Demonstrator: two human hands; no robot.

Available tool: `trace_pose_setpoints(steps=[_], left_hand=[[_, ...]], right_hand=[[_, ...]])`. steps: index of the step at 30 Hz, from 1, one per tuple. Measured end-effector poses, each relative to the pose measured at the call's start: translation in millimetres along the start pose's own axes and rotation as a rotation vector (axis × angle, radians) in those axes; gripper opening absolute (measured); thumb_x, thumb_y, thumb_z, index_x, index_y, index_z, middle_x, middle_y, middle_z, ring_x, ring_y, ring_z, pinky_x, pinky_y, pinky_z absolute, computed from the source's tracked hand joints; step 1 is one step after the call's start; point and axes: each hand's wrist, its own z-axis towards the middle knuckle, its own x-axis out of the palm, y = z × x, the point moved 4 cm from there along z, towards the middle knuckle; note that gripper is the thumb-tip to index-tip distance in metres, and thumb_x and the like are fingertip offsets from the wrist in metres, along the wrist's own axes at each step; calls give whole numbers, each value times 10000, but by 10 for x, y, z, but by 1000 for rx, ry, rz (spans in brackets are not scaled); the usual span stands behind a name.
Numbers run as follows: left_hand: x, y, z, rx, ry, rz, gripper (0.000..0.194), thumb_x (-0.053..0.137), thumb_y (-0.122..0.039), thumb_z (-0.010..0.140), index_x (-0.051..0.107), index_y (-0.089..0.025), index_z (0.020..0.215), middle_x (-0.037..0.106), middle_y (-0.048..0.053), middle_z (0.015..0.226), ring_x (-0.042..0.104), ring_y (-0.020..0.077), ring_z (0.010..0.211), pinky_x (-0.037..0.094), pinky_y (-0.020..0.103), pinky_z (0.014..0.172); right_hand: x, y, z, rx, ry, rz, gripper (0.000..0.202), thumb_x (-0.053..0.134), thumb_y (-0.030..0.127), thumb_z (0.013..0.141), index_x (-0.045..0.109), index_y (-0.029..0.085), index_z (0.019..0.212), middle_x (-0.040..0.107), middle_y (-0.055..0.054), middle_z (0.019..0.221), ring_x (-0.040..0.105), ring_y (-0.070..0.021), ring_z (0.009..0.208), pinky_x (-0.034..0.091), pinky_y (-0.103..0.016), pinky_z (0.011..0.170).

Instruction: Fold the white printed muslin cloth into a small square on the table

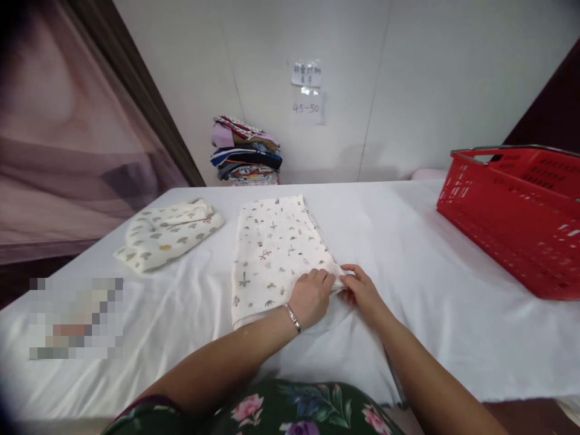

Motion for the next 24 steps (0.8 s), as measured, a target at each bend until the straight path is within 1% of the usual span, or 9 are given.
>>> trace_pose_setpoints(steps=[2,4,6,8,13,15,18,21,24], left_hand=[[-40,29,-110,-50,-9,16,217,437,-132,799,499,-162,1004,532,76,958,491,220,895,409,370,736],[-92,80,-248,-81,-20,9,336,458,-135,780,469,-159,1115,532,90,1009,483,230,934,396,391,779],[-155,172,-414,-105,-33,-10,459,480,-132,754,420,-155,1208,525,103,1082,468,244,1001,382,412,829],[-225,310,-607,-133,-37,-29,513,496,-123,728,411,-162,1232,515,108,1140,450,251,1065,364,425,880],[-424,722,-1179,-177,-74,-40,437,510,-162,755,457,-192,1188,530,90,1174,459,234,1108,323,426,976],[-472,871,-1410,-228,-103,-24,398,496,-145,763,477,-192,1158,544,83,1161,475,220,1099,352,395,959],[-470,1021,-1672,-368,-149,12,357,486,-129,756,501,-198,1105,562,75,1127,504,213,1054,407,353,887],[-402,1045,-1740,-504,-138,23,323,485,-133,742,507,-198,1057,569,70,1078,530,206,993,428,329,838],[-360,1027,-1646,-628,-87,29,303,506,-170,729,495,-197,1030,557,62,1034,547,202,932,433,327,807]], right_hand=[[-21,-6,6,22,-9,16,393,615,396,688,525,198,1015,500,63,488,433,-85,414,281,-175,371],[-43,-10,10,41,-21,42,399,616,387,686,518,197,1024,504,57,494,431,-87,415,276,-174,366],[-58,-14,13,51,-24,70,392,612,380,695,514,198,1028,508,51,505,430,-88,420,271,-173,363],[-66,-18,16,53,-19,85,381,610,373,702,515,197,1026,514,45,521,426,-84,425,270,-172,365],[-76,-31,24,51,11,96,377,611,371,703,523,189,1022,501,42,518,413,-82,435,282,-175,371],[-73,-33,24,48,27,86,376,602,382,715,529,186,1027,490,42,502,409,-84,435,278,-175,372],[-58,-38,18,50,38,57,380,604,384,721,532,186,1037,490,41,492,411,-86,434,283,-178,382],[-31,-39,9,45,43,26,409,625,386,703,531,184,1046,501,38,499,409,-88,426,288,-188,387],[-17,-23,-8,38,58,-3,423,623,399,701,526,186,1053,520,31,520,418,-92,438,292,-196,398]])
